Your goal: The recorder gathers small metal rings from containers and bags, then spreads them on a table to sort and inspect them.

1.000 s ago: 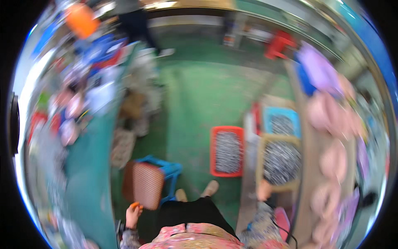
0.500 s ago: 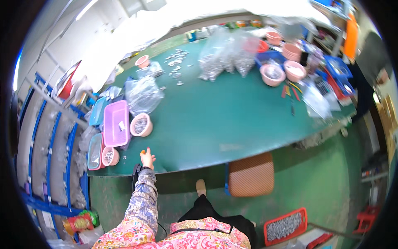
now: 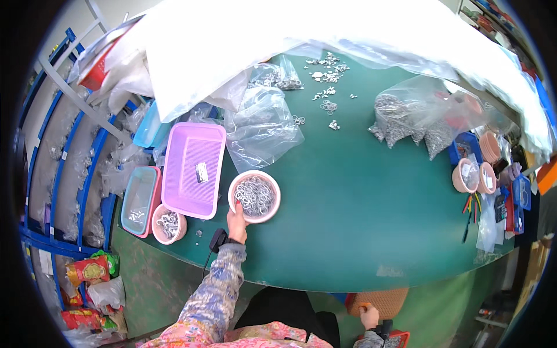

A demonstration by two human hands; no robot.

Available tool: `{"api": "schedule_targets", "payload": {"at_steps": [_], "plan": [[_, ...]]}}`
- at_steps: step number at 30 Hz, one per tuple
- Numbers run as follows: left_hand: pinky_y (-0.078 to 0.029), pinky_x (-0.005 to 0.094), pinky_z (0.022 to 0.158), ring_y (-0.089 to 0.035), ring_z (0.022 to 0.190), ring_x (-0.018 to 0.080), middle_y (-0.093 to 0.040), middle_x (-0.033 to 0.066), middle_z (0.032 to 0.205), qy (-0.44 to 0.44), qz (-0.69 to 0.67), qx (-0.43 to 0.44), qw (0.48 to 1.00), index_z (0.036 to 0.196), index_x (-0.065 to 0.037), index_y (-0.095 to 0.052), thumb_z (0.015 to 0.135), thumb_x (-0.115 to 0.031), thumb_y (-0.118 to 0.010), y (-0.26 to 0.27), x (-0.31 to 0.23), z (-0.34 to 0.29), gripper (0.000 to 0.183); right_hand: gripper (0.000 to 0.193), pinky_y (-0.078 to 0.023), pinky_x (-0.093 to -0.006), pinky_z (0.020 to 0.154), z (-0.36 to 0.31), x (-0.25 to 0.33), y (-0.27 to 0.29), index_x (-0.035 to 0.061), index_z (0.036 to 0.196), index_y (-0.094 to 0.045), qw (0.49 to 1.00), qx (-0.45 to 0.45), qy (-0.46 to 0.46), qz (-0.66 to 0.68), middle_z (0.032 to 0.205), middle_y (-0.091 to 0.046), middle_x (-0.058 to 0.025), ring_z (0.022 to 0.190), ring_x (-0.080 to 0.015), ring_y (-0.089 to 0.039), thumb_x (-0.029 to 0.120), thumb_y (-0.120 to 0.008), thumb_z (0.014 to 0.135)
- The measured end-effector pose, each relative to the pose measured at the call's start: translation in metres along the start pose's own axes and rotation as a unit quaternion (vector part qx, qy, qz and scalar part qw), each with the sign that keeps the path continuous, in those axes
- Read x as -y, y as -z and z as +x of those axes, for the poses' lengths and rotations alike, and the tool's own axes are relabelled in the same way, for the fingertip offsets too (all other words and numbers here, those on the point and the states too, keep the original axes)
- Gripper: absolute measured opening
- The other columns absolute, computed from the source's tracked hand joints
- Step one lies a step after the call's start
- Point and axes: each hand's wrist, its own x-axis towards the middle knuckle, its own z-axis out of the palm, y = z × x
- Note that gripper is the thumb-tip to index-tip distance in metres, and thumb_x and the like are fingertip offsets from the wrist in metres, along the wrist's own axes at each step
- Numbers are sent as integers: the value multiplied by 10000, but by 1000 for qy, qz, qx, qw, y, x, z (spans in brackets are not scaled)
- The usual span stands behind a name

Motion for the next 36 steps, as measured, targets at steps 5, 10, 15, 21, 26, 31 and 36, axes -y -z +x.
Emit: {"api": "schedule_targets", "payload": {"at_steps": [5,10,15,21,26,31,36], "plan": [[-440,274,826,-545,954,131,-602,88,1072,-10,43,131,990,1202,73,-515,980,-223,-497,-4,5,-29,370,506,-476,-483,848,61,-23,-51,84,1214,-554,987,-35,8,-159,1105,-596,-231,1004,-435,-559,318,-675,782],[-388,284,938,-492,1079,140,-527,96,1224,127,78,260,954,1287,39,-444,991,-305,-475,-18,16,-30,455,617,-470,-500,864,101,-57,-73,72,1269,-506,981,-96,-56,-159,1171,-566,-258,1093,-459,-522,375,-692,764],[-220,374,1130,-296,1366,216,-331,85,1477,127,34,325,937,1444,-34,-271,989,-534,-260,5,26,-30,676,621,-472,-495,866,141,-92,-91,72,1264,-514,973,-122,-120,-156,1162,-574,-252,1091,-454,-528,385,-694,760],[-254,376,1115,-336,1342,216,-336,72,1475,136,69,346,926,1456,-51,-255,972,-577,-243,7,27,-34,715,625,-474,-488,867,142,-134,-115,71,1259,-522,967,-156,-157,-127,1151,-584,-245,1088,-447,-535,397,-695,755],[-257,366,1101,-339,1333,200,-361,79,1456,114,75,312,940,1446,-45,-278,985,-552,-269,4,25,-37,686,628,-475,-483,869,76,-98,-175,71,1255,-530,976,-161,-124,-81,1142,-592,-239,1085,-441,-541,408,-697,751],[-258,359,1098,-346,1321,182,-373,88,1444,126,51,304,943,1436,-33,-296,995,-527,-281,5,31,-34,663,632,-477,-478,871,26,-80,-194,71,1251,-537,980,-153,-110,-56,1133,-600,-233,1083,-435,-547,418,-698,747],[-255,352,1099,-364,1309,194,-387,93,1435,72,24,313,947,1416,-10,-327,998,-513,-290,-2,31,-33,655,636,-479,-472,872,48,-87,-165,71,1247,-544,983,-162,-70,-53,1124,-608,-226,1080,-429,-553,428,-699,743]]}}
